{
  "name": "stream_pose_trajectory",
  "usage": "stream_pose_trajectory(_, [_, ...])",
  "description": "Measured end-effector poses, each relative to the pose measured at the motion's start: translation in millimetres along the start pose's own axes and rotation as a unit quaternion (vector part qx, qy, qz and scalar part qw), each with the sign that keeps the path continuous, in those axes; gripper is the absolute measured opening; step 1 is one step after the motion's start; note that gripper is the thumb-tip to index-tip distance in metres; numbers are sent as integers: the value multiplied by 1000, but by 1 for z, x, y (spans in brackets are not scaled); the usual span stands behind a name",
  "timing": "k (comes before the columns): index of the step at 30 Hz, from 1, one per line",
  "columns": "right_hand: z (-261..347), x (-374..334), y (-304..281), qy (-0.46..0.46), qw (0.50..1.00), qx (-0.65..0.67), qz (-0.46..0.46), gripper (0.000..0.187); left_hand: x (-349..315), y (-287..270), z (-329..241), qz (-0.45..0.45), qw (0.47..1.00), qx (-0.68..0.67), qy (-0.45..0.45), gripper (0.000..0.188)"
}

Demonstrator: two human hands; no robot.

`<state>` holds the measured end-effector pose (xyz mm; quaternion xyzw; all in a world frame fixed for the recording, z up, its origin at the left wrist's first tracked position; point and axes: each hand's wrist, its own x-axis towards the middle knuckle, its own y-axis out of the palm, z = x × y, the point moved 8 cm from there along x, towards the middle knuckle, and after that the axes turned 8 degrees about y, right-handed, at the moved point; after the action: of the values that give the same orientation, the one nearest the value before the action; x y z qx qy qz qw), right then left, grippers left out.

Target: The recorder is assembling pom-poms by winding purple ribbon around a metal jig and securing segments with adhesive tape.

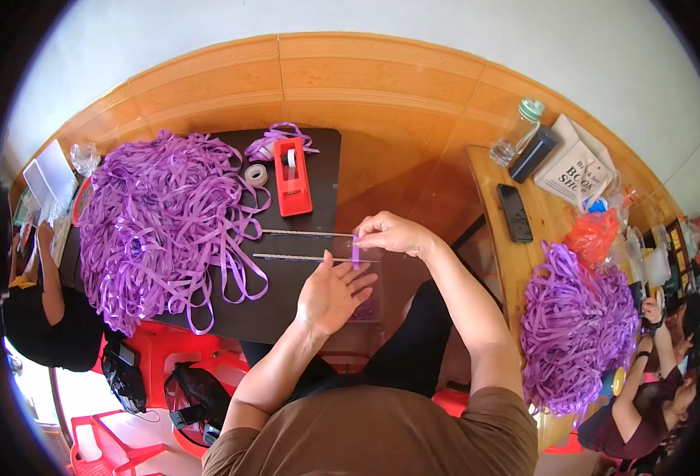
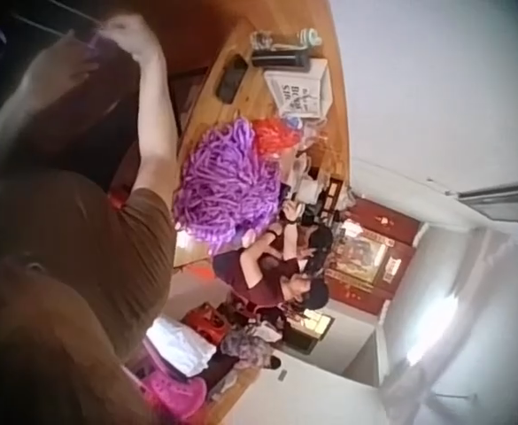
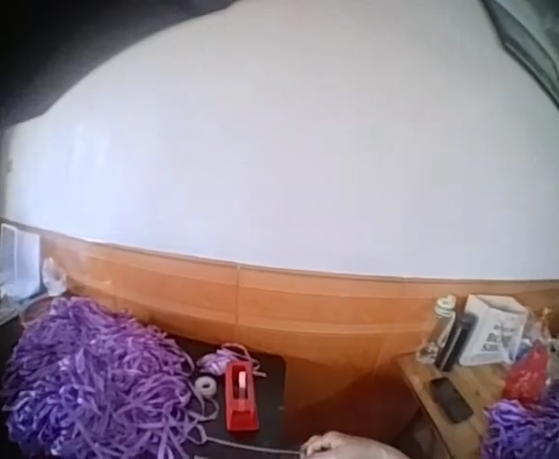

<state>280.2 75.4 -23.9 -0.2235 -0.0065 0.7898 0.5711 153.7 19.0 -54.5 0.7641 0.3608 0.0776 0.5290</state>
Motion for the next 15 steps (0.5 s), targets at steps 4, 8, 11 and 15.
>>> stream_pose_trajectory(4, [-8,-2,4,9,999,30,16,12,-1,2,0,5,1000,8,2,76])
stream_pose_trajectory(8, [-9,1,5,-3,1000,12,23,15,-1,2,1,0,1000,3,-3,74])
stream_pose_trajectory(11, [-8,2,6,-20,1000,-3,16,19,-2,3,0,2,1000,7,0,73])
stream_pose_trajectory(15, [-8,2,5,-29,999,-21,-12,24,-4,6,-1,-5,1000,12,2,73])
